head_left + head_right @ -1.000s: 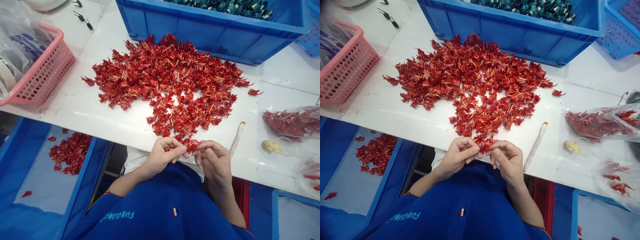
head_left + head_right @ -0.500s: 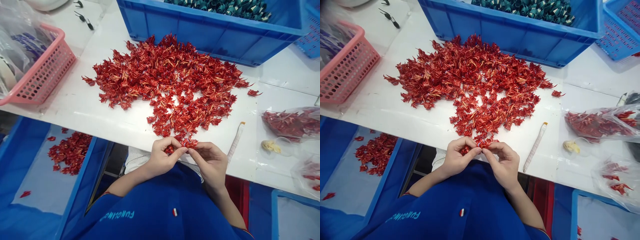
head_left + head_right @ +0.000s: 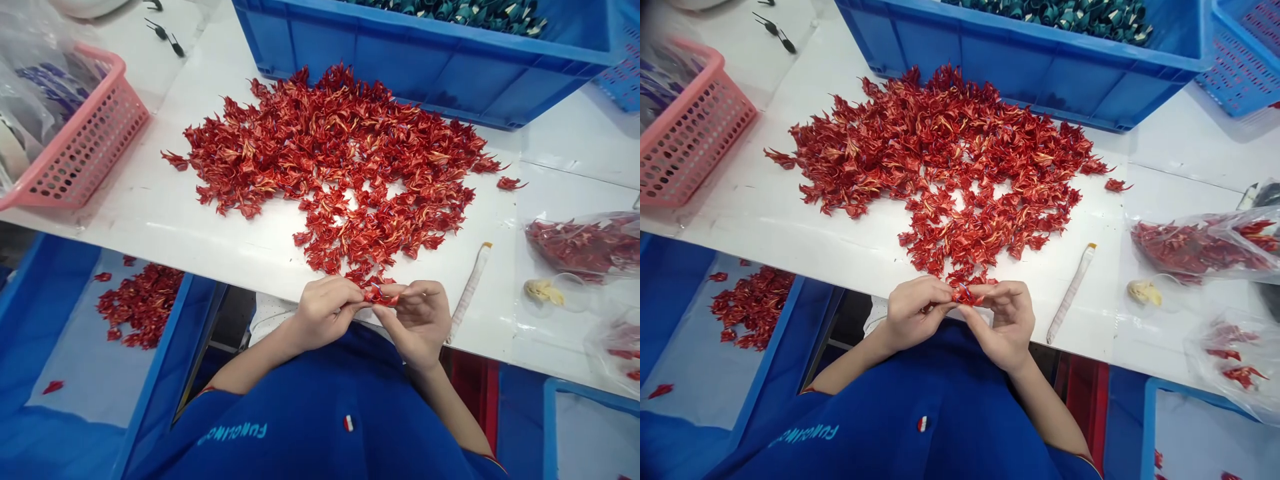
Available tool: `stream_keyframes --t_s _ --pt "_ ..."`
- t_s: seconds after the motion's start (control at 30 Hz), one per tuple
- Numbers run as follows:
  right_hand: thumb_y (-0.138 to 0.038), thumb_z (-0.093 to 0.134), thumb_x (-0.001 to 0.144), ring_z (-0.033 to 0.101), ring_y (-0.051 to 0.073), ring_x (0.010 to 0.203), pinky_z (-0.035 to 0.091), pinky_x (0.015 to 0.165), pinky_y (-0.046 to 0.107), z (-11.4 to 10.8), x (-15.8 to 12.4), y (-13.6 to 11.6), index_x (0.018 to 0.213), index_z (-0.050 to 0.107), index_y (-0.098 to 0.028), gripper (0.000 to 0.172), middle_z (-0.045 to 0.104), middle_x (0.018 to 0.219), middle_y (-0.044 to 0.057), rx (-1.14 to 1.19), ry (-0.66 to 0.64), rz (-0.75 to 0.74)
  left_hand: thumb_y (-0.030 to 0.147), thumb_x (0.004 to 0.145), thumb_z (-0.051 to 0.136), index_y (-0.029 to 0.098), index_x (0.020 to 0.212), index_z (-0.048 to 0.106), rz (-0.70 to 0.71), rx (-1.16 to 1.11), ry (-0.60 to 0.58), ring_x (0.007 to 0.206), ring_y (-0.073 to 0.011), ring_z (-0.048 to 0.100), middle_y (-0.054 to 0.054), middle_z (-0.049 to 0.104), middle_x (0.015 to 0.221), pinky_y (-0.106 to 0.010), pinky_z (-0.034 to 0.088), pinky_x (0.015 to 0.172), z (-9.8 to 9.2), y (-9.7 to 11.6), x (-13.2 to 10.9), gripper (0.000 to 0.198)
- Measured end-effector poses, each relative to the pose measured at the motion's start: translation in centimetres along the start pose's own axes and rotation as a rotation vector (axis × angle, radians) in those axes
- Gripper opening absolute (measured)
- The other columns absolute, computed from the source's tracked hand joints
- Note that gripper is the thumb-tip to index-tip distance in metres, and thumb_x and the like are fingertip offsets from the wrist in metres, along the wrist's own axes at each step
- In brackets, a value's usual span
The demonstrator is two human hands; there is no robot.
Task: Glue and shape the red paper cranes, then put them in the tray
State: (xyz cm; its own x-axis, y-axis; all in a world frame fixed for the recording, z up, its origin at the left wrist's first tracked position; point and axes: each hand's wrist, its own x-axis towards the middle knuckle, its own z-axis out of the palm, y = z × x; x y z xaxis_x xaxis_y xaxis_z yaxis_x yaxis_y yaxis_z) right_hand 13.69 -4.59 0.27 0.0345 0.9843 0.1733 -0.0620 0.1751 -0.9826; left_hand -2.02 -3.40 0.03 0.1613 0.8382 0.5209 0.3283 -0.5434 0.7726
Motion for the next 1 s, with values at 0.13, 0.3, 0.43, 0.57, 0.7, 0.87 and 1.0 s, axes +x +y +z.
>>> stream_keyframes --t_s 0.13,0.3,0.43,0.57,0.7,0.87,1.0 --pt "-0.012 0.075 0.078 0.075 0.014 0.075 0.063 0.064 0.024 0.3 -0.6 0.4 0.094 0.042 -0.028 0.04 0.077 0.087 -0.005 0.014 0.015 -0.032 0.008 0.085 0.061 0.019 0.078 0.062 0.052 -0.032 -0.052 0.067 -0.0151 0.071 -0.004 0.074 0.071 -0.023 0.055 0.062 -0.3 -0.4 -0.2 0.013" --pt "-0.013 0.07 0.083 0.074 0.014 0.077 0.063 0.063 0.024 0.1 -0.9 0.5 0.102 0.044 -0.028 0.036 0.076 0.092 -0.003 -0.01 -0.067 -0.053 0.01 0.089 0.058 0.017 0.082 0.06 0.074 -0.078 -0.083 0.064 -0.0135 0.068 -0.004 0.07 0.069 -0.021 0.054 0.058 -0.5 -0.6 -0.8 0.01" --pt "-0.014 0.066 0.086 0.072 0.015 0.075 0.059 0.059 0.026 -1.2 0.3 0.0 0.112 0.052 -0.026 0.032 0.074 0.091 0.002 -0.223 -0.119 -0.088 0.019 0.093 0.056 0.017 0.086 0.056 -0.202 -0.258 -0.039 0.055 -0.0098 0.064 -0.007 0.071 0.086 -0.019 0.053 0.05 -1.1 -0.5 -1.3 0.007" --pt "-0.013 0.065 0.084 0.063 0.016 0.072 0.051 0.054 0.028 -3.0 1.6 -0.2 0.105 0.061 -0.023 0.024 0.069 0.094 0.006 -0.641 -0.137 -0.171 0.026 0.094 0.056 0.017 0.082 0.048 -0.565 -0.597 0.015 0.059 -0.0122 0.071 -0.012 0.07 0.111 -0.019 0.056 0.046 -1.9 -0.1 -1.3 0.017" --pt "-0.018 0.066 0.084 0.064 0.022 0.087 0.053 0.061 0.033 -4.0 1.9 0.3 0.106 0.063 -0.022 0.022 0.068 0.102 0.009 -0.808 -0.29 -0.193 0.031 0.085 0.068 0.015 0.075 0.047 -0.731 -0.808 0.057 0.063 -0.0169 0.074 -0.008 0.073 0.095 -0.02 0.059 0.047 -2.3 -0.3 -0.8 0.028" --pt "-0.015 0.066 0.084 0.063 0.015 0.073 0.056 0.064 0.031 -3.7 1.2 0.9 0.107 0.063 -0.023 0.024 0.067 0.096 0.006 -0.64 -0.172 -0.102 0.028 0.077 0.075 0.018 0.092 0.049 -0.816 -1.057 0.055 0.057 -0.0182 0.073 0.001 0.069 0.076 -0.017 0.053 0.037 -2.1 -0.7 -0.4 0.032" --pt "-0.021 0.074 0.081 0.069 0.015 0.075 0.061 0.065 0.028 -3.1 0.7 0.1 0.109 0.064 -0.026 0.031 0.07 0.098 0.004 -0.236 -0.034 0.107 0.036 0.078 0.075 0.015 0.083 0.056 -0.883 -0.992 -0.045 0.052 -0.0159 0.069 0.0 0.066 0.068 -0.014 0.046 0.031 -1.3 0.0 -0.1 0.029"
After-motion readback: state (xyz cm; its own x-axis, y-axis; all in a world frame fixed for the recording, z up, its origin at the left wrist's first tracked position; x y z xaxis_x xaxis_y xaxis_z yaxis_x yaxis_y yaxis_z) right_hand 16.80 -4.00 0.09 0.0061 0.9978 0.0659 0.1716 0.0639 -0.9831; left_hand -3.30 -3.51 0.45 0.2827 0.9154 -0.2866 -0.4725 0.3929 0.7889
